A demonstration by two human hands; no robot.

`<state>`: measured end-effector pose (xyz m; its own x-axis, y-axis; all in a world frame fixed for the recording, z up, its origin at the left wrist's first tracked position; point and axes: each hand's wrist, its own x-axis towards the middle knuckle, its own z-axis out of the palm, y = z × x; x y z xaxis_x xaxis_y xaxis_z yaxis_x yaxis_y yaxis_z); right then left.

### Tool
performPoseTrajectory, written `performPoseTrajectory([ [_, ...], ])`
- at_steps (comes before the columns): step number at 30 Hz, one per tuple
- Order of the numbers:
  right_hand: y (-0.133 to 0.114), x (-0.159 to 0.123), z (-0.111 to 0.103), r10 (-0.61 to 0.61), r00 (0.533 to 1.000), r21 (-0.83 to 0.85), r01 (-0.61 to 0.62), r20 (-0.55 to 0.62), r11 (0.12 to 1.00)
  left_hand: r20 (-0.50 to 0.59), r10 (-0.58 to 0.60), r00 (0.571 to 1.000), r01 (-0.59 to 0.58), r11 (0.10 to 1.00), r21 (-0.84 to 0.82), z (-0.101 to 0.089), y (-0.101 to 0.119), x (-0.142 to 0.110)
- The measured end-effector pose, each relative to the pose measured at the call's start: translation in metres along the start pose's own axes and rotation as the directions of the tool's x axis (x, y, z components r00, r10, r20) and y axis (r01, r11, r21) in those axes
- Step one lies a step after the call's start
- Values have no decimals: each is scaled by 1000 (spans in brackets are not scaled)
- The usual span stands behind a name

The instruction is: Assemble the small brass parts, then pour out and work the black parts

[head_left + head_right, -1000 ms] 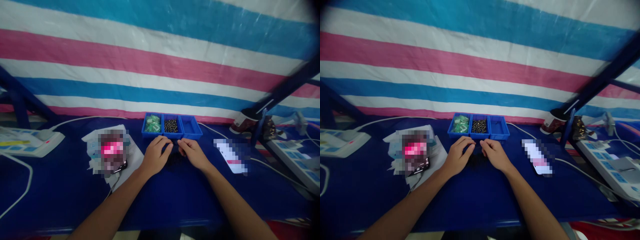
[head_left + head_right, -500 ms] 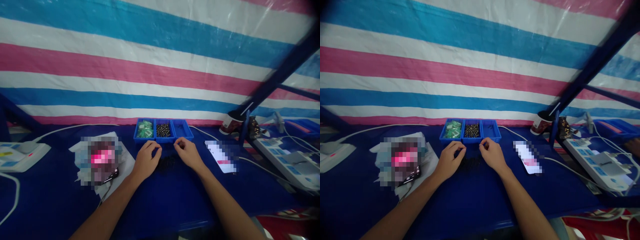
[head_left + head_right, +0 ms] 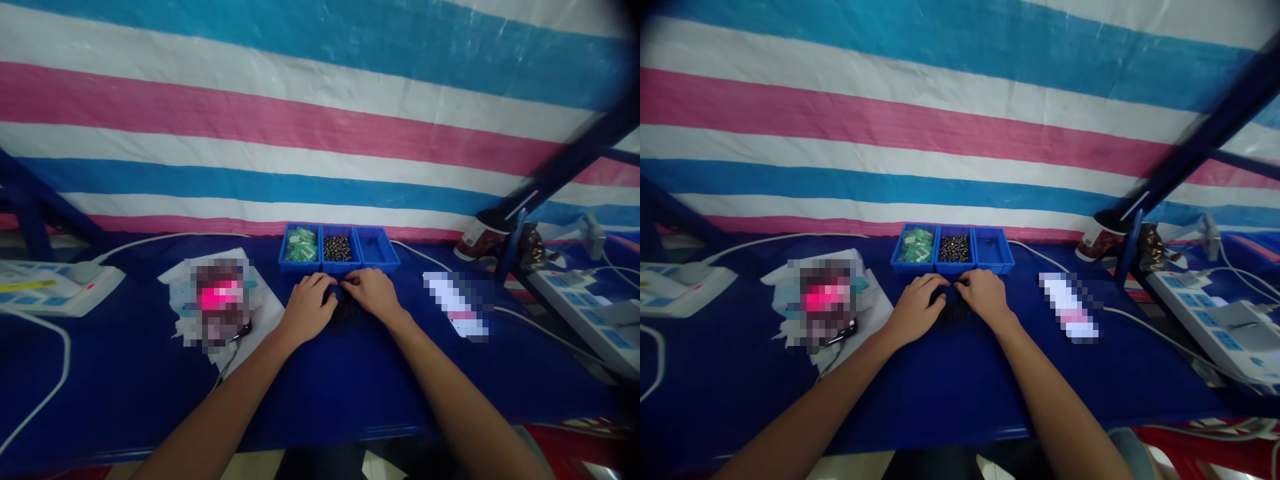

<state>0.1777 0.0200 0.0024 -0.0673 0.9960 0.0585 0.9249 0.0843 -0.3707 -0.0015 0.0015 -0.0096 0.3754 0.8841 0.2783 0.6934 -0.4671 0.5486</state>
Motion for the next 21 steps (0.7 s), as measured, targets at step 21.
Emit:
performPoseTrajectory([
  [21,50,-18,-29,108,986,369,-147,125,918,5,-11,1000,12,980,-197,-5,2,2],
])
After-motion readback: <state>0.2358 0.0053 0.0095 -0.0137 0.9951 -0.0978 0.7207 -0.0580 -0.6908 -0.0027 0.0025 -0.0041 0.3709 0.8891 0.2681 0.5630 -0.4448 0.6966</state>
